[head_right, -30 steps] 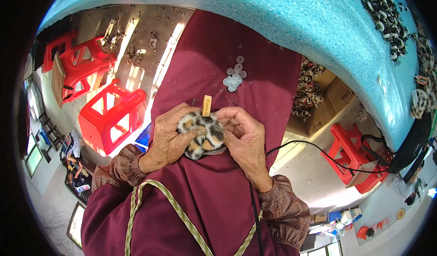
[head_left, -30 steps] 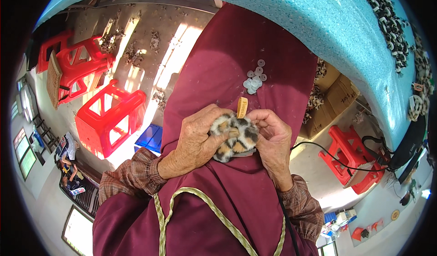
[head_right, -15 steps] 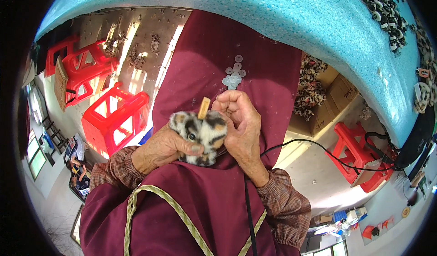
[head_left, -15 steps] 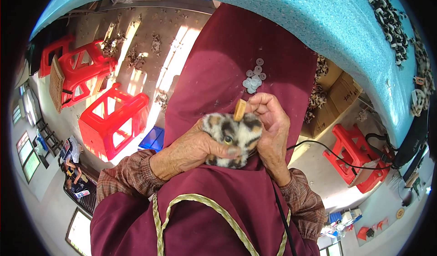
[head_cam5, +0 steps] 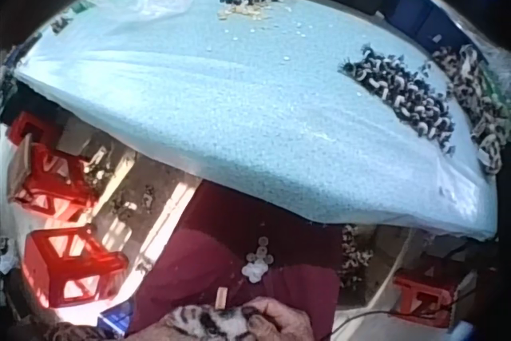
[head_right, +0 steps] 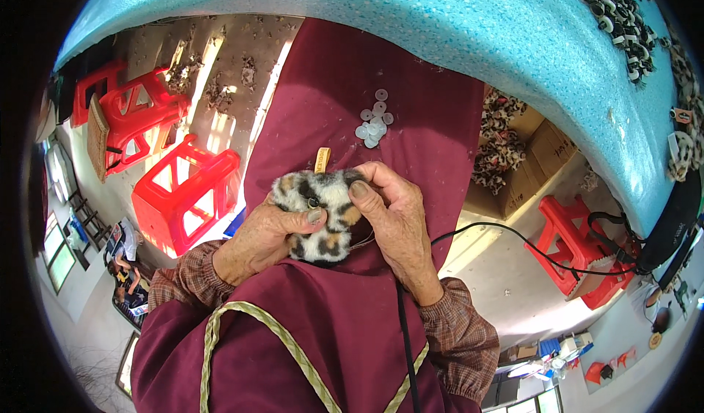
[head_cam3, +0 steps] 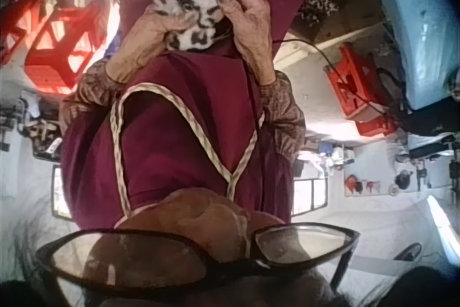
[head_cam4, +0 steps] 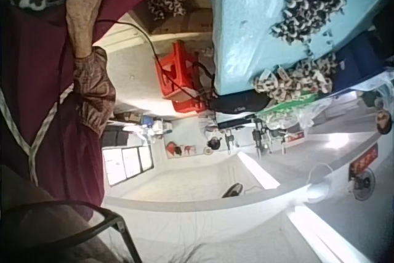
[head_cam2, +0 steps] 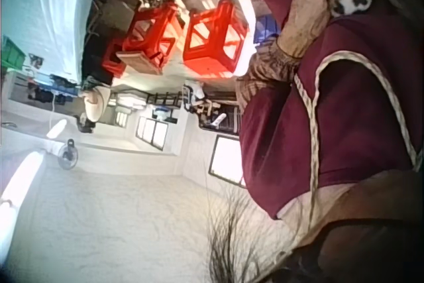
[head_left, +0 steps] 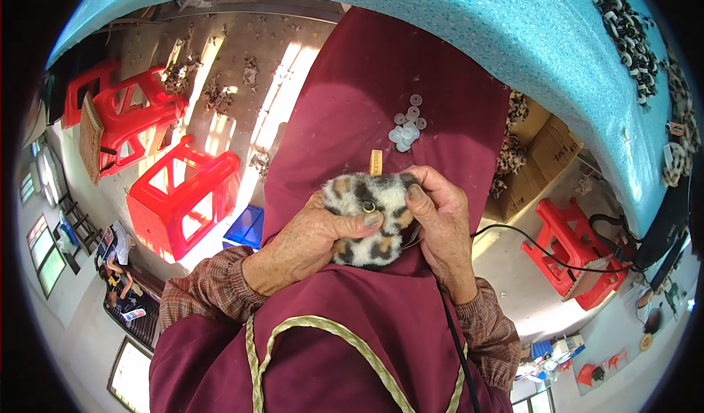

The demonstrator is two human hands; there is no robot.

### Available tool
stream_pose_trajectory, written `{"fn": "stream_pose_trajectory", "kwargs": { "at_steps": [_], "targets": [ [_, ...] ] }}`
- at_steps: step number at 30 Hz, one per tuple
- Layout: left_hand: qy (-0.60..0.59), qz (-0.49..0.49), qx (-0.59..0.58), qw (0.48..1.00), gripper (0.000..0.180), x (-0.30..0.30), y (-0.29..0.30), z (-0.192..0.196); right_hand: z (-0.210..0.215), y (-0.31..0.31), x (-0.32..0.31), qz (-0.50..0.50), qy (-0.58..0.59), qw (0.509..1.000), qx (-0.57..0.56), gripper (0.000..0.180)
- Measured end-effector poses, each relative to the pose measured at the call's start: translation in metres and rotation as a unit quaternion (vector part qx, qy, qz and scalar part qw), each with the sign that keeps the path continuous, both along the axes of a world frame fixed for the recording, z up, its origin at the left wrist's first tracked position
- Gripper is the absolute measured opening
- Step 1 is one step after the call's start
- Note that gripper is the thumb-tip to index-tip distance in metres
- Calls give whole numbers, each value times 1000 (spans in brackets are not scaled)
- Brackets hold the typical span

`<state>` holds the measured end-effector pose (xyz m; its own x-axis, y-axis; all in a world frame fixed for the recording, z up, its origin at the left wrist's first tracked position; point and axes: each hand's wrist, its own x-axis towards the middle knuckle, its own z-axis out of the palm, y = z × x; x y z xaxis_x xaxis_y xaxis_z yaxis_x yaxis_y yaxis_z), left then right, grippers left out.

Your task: Attaching plastic eyes and backings to small leopard-print stuffed toy animals at a workbench.

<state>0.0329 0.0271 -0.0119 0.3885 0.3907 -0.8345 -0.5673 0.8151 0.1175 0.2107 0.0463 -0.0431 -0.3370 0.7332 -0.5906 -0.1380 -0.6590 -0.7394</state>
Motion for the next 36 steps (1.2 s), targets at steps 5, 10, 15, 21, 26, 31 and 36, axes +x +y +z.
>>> {"fn": "stream_pose_trajectory", "kwargs": {
  "at_steps": [5, 10, 15, 21, 26, 31, 36],
  "targets": [
    [-31, -17, 46, 998, 34, 1, 0, 6, 21, 3, -4, -45, -5, 999, -13, 13],
    [-1, 11, 66, 998, 36, 2, 5, -2, 23, 15, 18, 57, -135, 968, 202, 15],
    [12, -15, 70, 997, 37, -1, 4, -9, 92, 58, 93, -53, -261, 917, 296, 7],
    [38, -17, 52, 998, 31, 1, 4, -17, 94, 131, 156, -200, -358, 826, 387, 10],
    [47, -2, 41, 998, 30, 2, 9, -6, 97, 155, 152, -82, -459, 705, 535, 23],
    [41, 1, 40, 998, 30, -5, 4, -17, 87, 162, 159, -4, -493, 682, 541, 24],
    [49, -3, 42, 998, 30, -2, 6, -12, 86, 164, 162, -2, -496, 687, 531, 21]
  ]
}}
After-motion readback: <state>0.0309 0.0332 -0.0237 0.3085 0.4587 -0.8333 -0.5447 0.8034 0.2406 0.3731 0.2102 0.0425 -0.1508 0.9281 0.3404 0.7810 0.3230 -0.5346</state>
